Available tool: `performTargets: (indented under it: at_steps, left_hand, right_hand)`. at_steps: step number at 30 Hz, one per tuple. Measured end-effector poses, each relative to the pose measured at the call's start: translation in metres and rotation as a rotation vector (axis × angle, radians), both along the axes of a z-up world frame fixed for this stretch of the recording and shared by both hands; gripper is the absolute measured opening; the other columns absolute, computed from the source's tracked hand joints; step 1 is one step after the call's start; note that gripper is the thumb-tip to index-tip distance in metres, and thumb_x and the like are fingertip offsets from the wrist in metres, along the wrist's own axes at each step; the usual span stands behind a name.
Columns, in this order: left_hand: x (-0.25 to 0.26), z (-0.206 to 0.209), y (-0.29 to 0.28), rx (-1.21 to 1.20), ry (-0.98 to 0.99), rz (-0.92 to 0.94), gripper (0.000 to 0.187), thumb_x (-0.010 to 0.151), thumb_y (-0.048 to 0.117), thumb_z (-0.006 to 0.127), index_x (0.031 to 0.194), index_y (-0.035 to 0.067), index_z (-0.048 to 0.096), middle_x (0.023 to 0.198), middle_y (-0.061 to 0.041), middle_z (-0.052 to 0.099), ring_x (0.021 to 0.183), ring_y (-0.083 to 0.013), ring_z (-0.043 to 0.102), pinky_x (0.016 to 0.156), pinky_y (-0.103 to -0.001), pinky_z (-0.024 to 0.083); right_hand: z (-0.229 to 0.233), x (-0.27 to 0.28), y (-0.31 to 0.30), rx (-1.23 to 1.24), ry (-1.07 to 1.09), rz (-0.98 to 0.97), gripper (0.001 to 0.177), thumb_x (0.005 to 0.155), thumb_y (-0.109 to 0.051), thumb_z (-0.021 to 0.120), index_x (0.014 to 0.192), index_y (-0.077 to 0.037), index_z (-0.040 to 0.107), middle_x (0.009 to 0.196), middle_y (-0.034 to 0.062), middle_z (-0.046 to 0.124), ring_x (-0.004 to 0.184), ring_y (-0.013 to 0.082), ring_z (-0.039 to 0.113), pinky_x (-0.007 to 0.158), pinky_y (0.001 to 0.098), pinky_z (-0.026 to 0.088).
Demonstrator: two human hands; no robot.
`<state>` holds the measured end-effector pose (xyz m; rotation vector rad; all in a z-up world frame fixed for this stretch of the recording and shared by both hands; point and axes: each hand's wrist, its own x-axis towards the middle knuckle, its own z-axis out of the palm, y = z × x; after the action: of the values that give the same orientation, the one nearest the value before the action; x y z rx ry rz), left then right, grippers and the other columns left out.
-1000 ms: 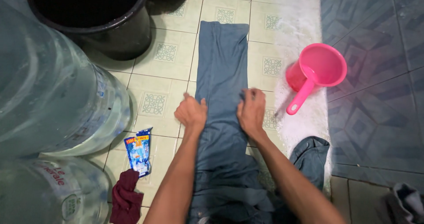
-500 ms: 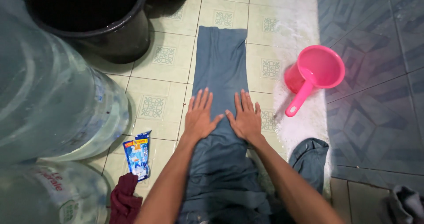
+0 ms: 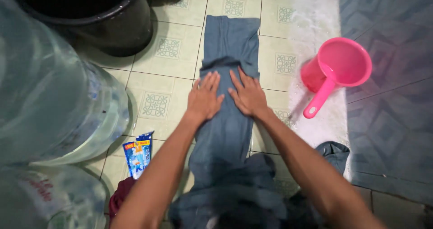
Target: Wash a pair of jeans by hand using detergent and a small bucket of water.
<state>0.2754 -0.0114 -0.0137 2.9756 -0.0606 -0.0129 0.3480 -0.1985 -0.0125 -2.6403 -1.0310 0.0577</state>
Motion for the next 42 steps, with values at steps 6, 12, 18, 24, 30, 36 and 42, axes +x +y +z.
performTargets:
  at_steps: [6,12,18,24,30,36,42]
  left_hand:
    - [0.073,-0.015,0.018,0.132,0.035,0.05,0.071,0.104,0.054,0.033,0.163,0.019,0.017,0.171,0.007,0.014,0.156,-0.0129,0.012,0.123,-0.059,0.008]
    - [0.084,-0.006,0.008,0.152,0.003,0.16,0.068,0.105,0.055,0.031,0.165,0.025,0.018,0.172,0.01,0.012,0.158,-0.0152,0.013,0.121,-0.069,0.005]
    - [0.059,-0.036,-0.006,-0.075,-0.078,0.343,0.08,0.102,0.053,0.05,0.163,0.014,0.015,0.171,-0.004,0.009,0.157,-0.0219,0.008,0.114,-0.075,0.002]
    - [-0.082,0.002,-0.004,-0.971,0.106,0.438,0.107,0.075,0.046,0.084,0.158,0.003,0.031,0.159,-0.022,0.045,0.147,-0.0324,0.047,0.117,-0.036,0.038]
    - [-0.208,0.111,-0.024,-0.912,0.302,0.375,0.129,0.05,0.035,0.097,0.156,0.008,0.028,0.141,-0.023,0.058,0.133,-0.0321,0.057,0.11,-0.037,0.045]
    - [-0.235,0.084,-0.049,-0.347,0.033,0.289,0.073,0.071,0.015,0.082,0.14,0.005,0.06,0.118,-0.024,0.07,0.114,-0.0415,0.067,0.099,-0.045,0.056]
    - [-0.265,0.095,-0.031,-0.584,-0.032,0.675,0.075,0.072,0.024,0.087,0.135,-0.001,0.056,0.12,-0.027,0.066,0.117,-0.0435,0.064,0.101,-0.047,0.051]
  right_hand:
    - [-0.019,0.084,0.026,-0.017,-0.07,0.031,0.067,0.104,-0.046,0.044,0.161,-0.013,0.029,0.166,0.0249,0.023,0.147,0.0381,0.032,0.116,0.0533,0.025]
    - [-0.016,0.055,0.035,-0.094,-0.161,-0.205,0.059,0.108,-0.041,0.053,0.16,-0.015,0.039,0.164,0.0212,0.037,0.154,0.0367,0.035,0.125,0.0557,0.027]
    - [0.001,-0.041,-0.042,0.314,0.11,-0.097,0.058,0.097,-0.03,0.064,0.147,-0.003,0.054,0.159,0.0289,0.038,0.146,0.0452,0.037,0.118,0.0469,0.033]
    - [0.062,-0.108,-0.066,0.282,0.552,-0.382,0.083,0.083,-0.056,0.072,0.147,-0.009,0.051,0.144,0.0254,0.057,0.122,0.0449,0.06,0.107,0.0459,0.048]
    - [0.146,-0.21,-0.068,0.095,0.149,-0.369,0.09,0.07,-0.063,0.082,0.139,-0.013,0.056,0.14,0.024,0.046,0.129,0.0426,0.046,0.098,0.0573,0.043]
    - [0.108,-0.24,-0.111,0.047,0.257,-0.281,0.071,0.082,-0.04,0.077,0.144,-0.017,0.053,0.141,0.0219,0.047,0.124,0.0447,0.049,0.101,0.0547,0.047]
    - [0.186,-0.278,-0.109,0.074,-0.187,-0.168,0.065,0.077,-0.034,0.078,0.134,-0.015,0.055,0.138,0.0268,0.049,0.116,0.047,0.052,0.091,0.0582,0.047]
